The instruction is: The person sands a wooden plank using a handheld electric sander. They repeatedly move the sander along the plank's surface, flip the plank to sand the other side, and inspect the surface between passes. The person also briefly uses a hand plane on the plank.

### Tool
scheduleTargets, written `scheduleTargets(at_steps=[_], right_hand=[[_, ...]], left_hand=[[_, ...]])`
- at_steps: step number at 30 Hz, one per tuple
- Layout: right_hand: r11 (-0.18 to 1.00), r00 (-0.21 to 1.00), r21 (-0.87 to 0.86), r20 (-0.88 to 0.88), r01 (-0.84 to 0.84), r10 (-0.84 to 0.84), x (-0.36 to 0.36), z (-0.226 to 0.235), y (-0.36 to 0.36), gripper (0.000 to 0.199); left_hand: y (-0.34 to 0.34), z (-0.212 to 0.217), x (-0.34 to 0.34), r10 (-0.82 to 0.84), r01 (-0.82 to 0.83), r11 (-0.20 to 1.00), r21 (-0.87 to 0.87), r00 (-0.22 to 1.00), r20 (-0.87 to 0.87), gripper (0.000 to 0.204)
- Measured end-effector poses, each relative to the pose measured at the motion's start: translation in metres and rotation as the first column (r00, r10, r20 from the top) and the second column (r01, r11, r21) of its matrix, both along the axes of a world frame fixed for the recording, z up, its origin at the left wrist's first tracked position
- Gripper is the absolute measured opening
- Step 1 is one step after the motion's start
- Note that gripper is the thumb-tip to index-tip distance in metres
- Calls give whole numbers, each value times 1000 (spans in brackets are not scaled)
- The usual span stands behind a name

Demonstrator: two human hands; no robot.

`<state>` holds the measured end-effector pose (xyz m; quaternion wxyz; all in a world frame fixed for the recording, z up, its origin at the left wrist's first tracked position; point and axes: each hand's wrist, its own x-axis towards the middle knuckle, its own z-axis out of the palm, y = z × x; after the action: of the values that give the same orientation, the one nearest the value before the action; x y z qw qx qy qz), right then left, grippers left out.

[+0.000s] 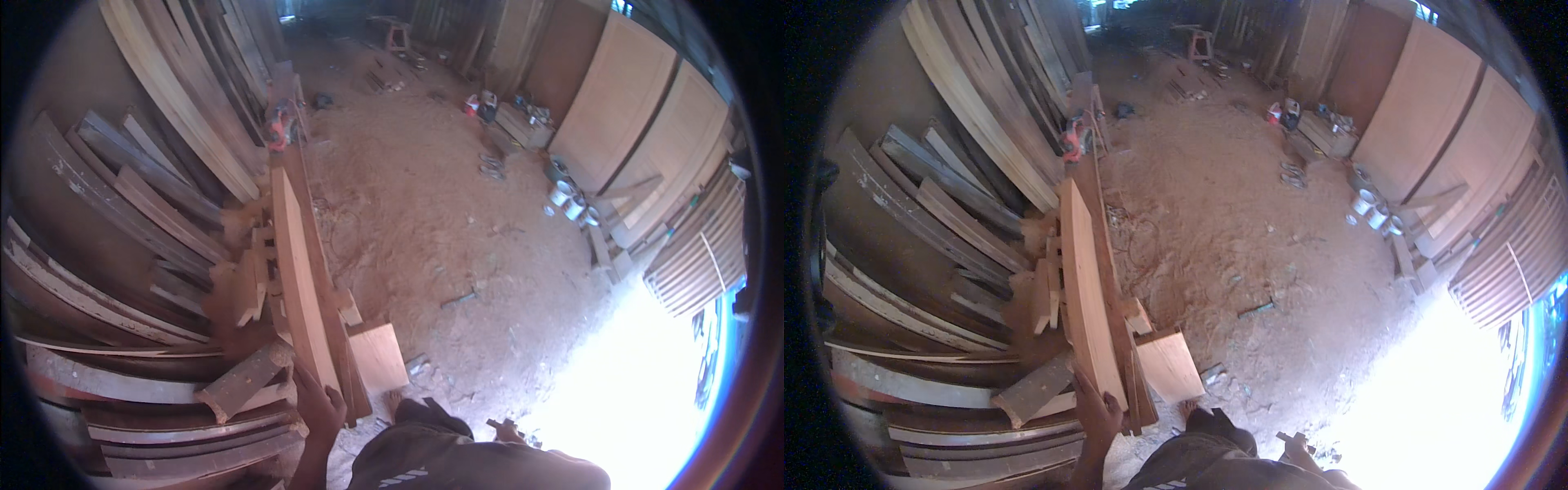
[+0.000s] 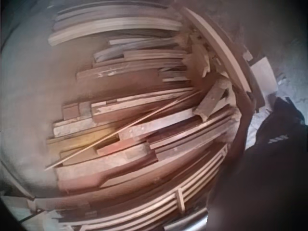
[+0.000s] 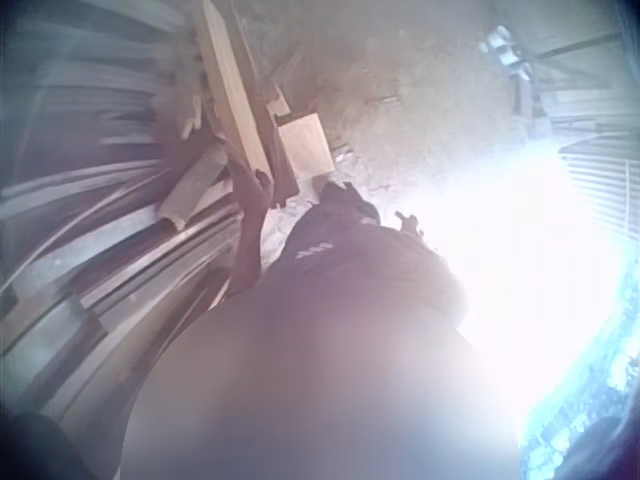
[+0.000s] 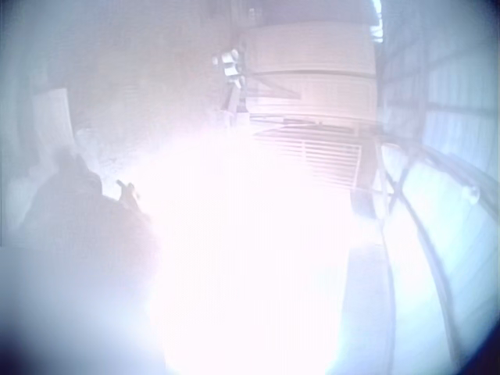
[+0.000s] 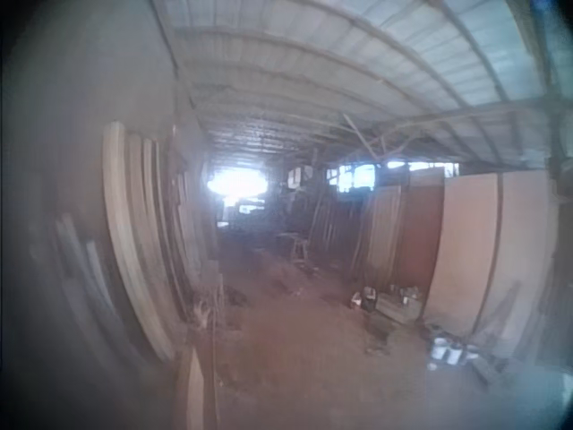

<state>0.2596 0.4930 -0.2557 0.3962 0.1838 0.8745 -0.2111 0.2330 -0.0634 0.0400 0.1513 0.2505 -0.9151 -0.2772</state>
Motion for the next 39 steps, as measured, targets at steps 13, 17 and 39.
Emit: scheduleTargets(at_steps=[13,17,39], right_hand=[[934,818,155,-451,-322,357,-120,22,-40,43],[698,597,251,-376,-670,709,-233,8,-45,65],[783,761,116,-184,-611,622,-409,13,106,53]], left_hand=[[-26,-10,-2,31,-28,999,-21,983,183,79],[-68,4,-55,173,-177,983,51,983,68,79],[-128,-36,-227,752,-610,585,-534,655,76,72]])
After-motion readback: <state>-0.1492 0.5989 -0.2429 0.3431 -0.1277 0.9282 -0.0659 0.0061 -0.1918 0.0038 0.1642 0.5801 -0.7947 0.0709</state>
